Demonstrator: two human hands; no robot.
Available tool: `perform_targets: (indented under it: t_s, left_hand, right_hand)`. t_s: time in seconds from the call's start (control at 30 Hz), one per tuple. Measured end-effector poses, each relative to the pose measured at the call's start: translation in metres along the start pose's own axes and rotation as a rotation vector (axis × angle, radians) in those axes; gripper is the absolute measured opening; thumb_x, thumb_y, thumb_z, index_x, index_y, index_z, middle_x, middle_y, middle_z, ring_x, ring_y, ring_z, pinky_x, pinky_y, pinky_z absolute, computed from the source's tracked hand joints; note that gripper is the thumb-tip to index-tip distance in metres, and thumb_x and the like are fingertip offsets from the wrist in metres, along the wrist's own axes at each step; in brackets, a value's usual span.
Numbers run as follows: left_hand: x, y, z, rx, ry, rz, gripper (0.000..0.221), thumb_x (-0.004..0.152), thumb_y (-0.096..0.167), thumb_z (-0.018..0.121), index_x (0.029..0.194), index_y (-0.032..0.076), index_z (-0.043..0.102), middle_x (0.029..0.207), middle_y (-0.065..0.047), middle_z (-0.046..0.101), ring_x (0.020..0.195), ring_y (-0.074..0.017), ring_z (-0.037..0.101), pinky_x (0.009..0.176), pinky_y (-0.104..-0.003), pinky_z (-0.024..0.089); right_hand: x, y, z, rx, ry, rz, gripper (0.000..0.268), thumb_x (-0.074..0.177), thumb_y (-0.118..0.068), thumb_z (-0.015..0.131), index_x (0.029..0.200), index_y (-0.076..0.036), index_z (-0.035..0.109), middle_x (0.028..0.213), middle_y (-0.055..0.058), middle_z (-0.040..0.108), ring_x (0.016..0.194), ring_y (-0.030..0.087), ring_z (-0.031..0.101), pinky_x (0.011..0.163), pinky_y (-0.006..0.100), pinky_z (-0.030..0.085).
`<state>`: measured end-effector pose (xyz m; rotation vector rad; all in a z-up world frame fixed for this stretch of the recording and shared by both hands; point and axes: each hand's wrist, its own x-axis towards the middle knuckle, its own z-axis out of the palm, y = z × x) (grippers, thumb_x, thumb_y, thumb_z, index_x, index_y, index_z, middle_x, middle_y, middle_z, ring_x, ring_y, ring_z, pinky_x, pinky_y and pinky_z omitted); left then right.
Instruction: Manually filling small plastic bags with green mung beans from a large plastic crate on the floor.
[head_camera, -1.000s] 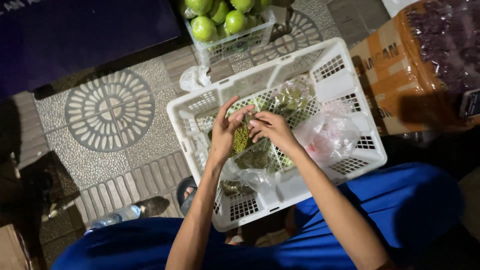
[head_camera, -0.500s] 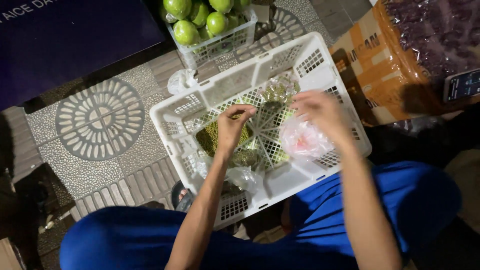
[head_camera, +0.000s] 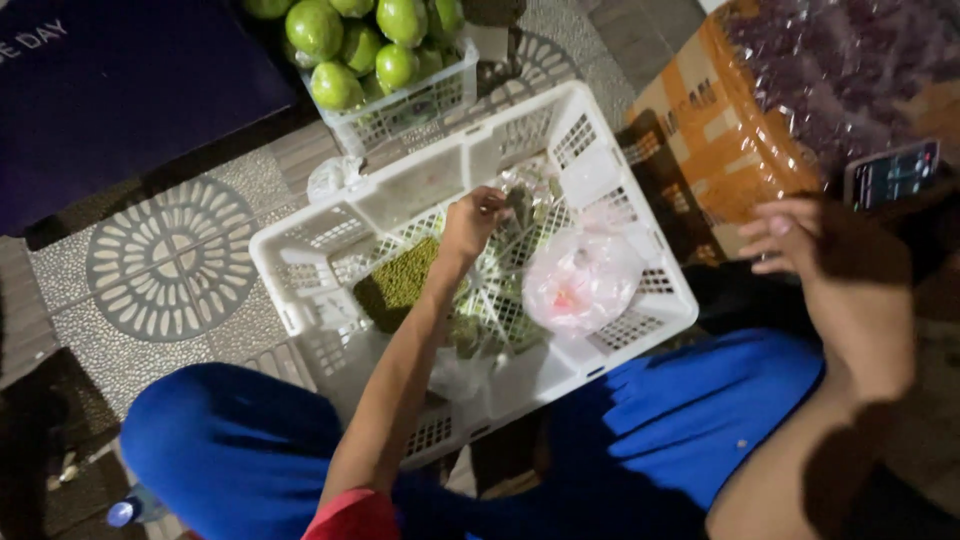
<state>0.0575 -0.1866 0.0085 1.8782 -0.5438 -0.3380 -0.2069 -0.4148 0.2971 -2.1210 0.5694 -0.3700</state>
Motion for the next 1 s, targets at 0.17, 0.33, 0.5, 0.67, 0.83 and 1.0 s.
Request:
perform_targets:
  t_s: [0.17,0.33,0.5,0.67,0.83,1.0]
  left_hand:
    - [-0.001,0.050,-0.010,0.046,-0.152,-0.132,0.022,0.093,-0.001,0.069,0.115,-0.001,0.070,0.115,-0.020,0.075,0.100,-0.0277,0.078,0.090,-0.032,0.070]
    - [0.004,0.056,-0.014,0.143,-0.309,-0.095,0.018,0.098,-0.002,0.063,0.114,0.001,0.069,0.105,-0.018,0.077,0.091,-0.0240,0.079,0.079,-0.026,0.071]
    - [0.018,0.028,-0.012,0.451,-0.422,0.127,0.049,0.095,-0.004,0.064,0.143,0.007,0.057,0.109,-0.020,0.067,0.072,-0.0197,0.065,0.060,-0.025,0.062]
    - [0.013,0.085,-0.021,0.427,-0.544,-0.048,0.048,0.098,0.004,0.063,0.144,0.013,0.055,0.106,-0.016,0.068,0.086,-0.0230,0.068,0.073,-0.029,0.063]
    - [0.001,0.096,-0.023,0.326,-0.483,-0.076,0.052,0.093,0.003,0.069,0.143,0.002,0.053,0.133,-0.030,0.063,0.114,-0.0389,0.072,0.092,-0.044,0.067]
    - [-0.011,0.101,-0.028,0.224,-0.464,-0.057,0.032,0.101,-0.001,0.054,0.132,0.001,0.062,0.105,-0.021,0.073,0.083,-0.0251,0.072,0.069,-0.026,0.066]
  right_hand:
    - [-0.004,0.007,-0.011,0.062,0.031,0.092,0.020,0.112,-0.001,0.050,0.123,0.010,0.063,0.106,0.024,0.072,0.090,0.030,0.073,0.075,0.032,0.057]
    - [-0.005,0.007,-0.014,0.107,0.036,0.089,0.017,0.112,0.002,0.052,0.125,0.008,0.061,0.108,0.024,0.072,0.092,0.030,0.073,0.077,0.033,0.058]
    - [0.000,0.003,-0.013,0.165,-0.010,0.104,0.019,0.109,-0.004,0.053,0.121,0.004,0.065,0.109,0.020,0.073,0.091,0.026,0.072,0.076,0.030,0.058]
    - [0.001,0.000,-0.012,0.143,-0.020,0.126,0.021,0.108,-0.006,0.054,0.122,0.002,0.067,0.104,0.019,0.075,0.089,0.024,0.073,0.076,0.030,0.057]
    - [0.004,-0.001,-0.008,0.118,-0.048,0.138,0.022,0.106,-0.008,0.054,0.122,-0.001,0.068,0.105,0.016,0.076,0.089,0.023,0.074,0.075,0.030,0.057]
    - [0.008,0.002,-0.001,0.067,-0.097,0.169,0.024,0.106,-0.011,0.055,0.123,-0.002,0.069,0.105,0.013,0.076,0.090,0.021,0.074,0.078,0.029,0.057]
